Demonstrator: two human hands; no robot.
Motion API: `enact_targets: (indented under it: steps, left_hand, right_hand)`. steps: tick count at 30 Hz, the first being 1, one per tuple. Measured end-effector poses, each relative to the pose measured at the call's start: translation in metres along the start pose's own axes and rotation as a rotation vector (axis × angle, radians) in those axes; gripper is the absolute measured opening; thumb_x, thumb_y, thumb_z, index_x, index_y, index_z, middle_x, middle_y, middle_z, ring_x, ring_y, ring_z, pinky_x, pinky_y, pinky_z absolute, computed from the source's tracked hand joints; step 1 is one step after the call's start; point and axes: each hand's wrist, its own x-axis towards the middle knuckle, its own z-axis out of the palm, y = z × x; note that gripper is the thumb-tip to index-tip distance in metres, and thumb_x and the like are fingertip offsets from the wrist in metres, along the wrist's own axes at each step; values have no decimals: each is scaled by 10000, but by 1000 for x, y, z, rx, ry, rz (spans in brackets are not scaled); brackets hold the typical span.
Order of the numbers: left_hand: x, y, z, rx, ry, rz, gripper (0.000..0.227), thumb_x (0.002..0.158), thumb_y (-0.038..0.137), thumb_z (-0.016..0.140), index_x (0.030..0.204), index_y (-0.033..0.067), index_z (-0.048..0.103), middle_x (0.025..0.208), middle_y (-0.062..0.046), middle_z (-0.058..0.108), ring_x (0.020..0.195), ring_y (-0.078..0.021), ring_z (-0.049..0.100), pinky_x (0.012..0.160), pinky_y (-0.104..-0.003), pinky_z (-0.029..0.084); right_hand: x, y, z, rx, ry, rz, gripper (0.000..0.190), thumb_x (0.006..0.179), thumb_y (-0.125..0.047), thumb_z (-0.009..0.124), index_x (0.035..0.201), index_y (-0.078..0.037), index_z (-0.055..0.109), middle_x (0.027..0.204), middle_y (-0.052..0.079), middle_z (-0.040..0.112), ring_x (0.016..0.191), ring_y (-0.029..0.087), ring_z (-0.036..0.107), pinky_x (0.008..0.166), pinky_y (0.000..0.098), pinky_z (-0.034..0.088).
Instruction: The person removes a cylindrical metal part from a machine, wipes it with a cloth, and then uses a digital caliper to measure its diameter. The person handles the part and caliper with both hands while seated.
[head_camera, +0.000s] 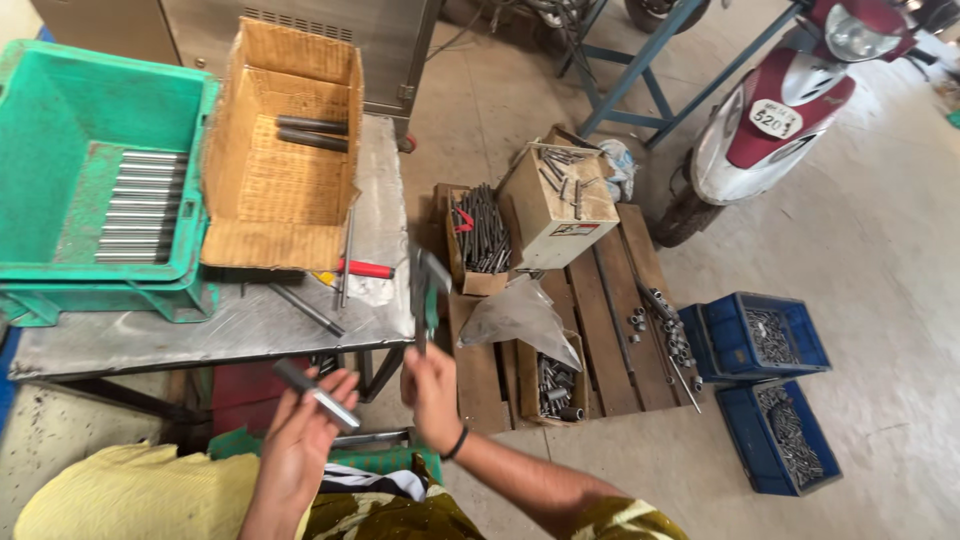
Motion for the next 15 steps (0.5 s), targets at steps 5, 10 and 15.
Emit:
enact_targets:
  steps: [5,10,15]
  left_hand:
    - [-7,-10,37,100,-98,-60,414,1033,123,400,1437,46,454,1340,-245,613,1265,-376,599,1068,-490,471]
    - [-18,7,8,0,-19,8,414,1055,169,396,1445,43,454,1339,-246,602,1221,-365,606,999,-494,472]
    - [-47,46,-38,-105,97,198,436,1033,207,388,1441,58,430,1343,-238,604,1216,-380,637,1047,-494,494]
  right_hand:
    - [-27,7,-8,-216,-44,-92,236,1005,-203,623,811,-73,586,654,-74,495,597,20,418,512,247,325]
    - [-28,33,16,-324,-189,-82,268,1022,-129,658,791,-50,547,688,-87,455,663,26,390,553,262,317]
    - [-32,71,62,-328,-463,-57,254,1026,-128,649,804,-35,567,710,-81,474,674,33,410,556,266,331]
